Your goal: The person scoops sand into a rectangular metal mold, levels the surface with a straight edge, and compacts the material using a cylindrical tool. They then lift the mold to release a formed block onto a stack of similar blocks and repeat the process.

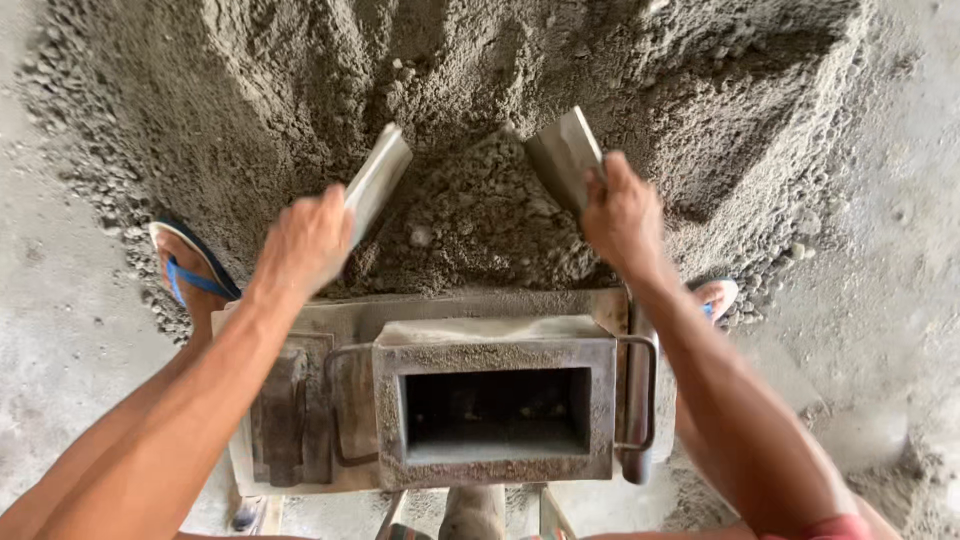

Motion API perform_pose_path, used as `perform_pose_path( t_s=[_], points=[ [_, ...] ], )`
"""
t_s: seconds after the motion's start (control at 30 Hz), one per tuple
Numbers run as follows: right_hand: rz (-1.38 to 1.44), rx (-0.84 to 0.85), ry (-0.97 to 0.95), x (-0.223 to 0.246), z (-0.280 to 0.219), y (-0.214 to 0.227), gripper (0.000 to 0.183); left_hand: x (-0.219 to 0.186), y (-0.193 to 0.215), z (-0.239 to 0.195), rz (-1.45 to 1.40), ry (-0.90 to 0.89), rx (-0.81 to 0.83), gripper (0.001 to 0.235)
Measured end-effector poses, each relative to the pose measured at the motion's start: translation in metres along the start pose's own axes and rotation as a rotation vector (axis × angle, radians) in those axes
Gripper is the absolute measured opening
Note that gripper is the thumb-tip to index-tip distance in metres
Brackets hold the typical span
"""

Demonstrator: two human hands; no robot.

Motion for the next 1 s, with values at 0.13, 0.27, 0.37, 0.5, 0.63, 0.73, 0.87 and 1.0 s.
perform_pose_path(
  t_s=[0.13,0.27,0.37,0.5,0.63,0.73,0.87,1.0],
  points=[
    [0.206,0.033,-0.163,-0.008,0.002,-0.035,0.029,0.023,-0.047,0.001,-0.289,0.255,0.036,0.035],
    [0.362,0.084,-0.284,0.021,0.002,-0.056,0.038,-0.003,-0.054,0.021,-0.494,0.222,-0.091,0.035],
    [0.524,0.086,-0.362,0.002,0.017,-0.097,0.036,-0.002,-0.072,0.041,-0.600,0.277,-0.094,0.036],
    [0.611,0.059,-0.391,-0.015,0.012,-0.114,0.033,-0.012,-0.072,0.033,-0.573,0.221,-0.147,0.035],
    [0.665,0.077,-0.369,-0.018,0.012,-0.104,0.037,-0.021,-0.058,0.029,-0.620,0.208,-0.190,0.034],
    [0.754,-0.006,-0.332,-0.026,0.003,-0.089,0.036,-0.034,-0.040,0.016,-0.597,0.143,-0.250,0.035],
    [0.799,-0.092,-0.245,-0.009,-0.022,-0.039,0.031,-0.068,0.008,-0.023,-0.525,0.011,-0.386,0.033],
    [0.837,-0.277,-0.050,0.022,-0.082,0.020,0.031,-0.105,0.048,-0.082,-0.490,-0.082,-0.451,0.024]
  ],
)
Point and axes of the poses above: each hand's wrist, its own z-axis towards the middle knuckle, its own y-axis out of the back of the hand, x = y × z, the point moved 6 cm from there along z, towards the middle knuckle, and after that the axes turned 3 degrees about y, right-handed, at the moved point
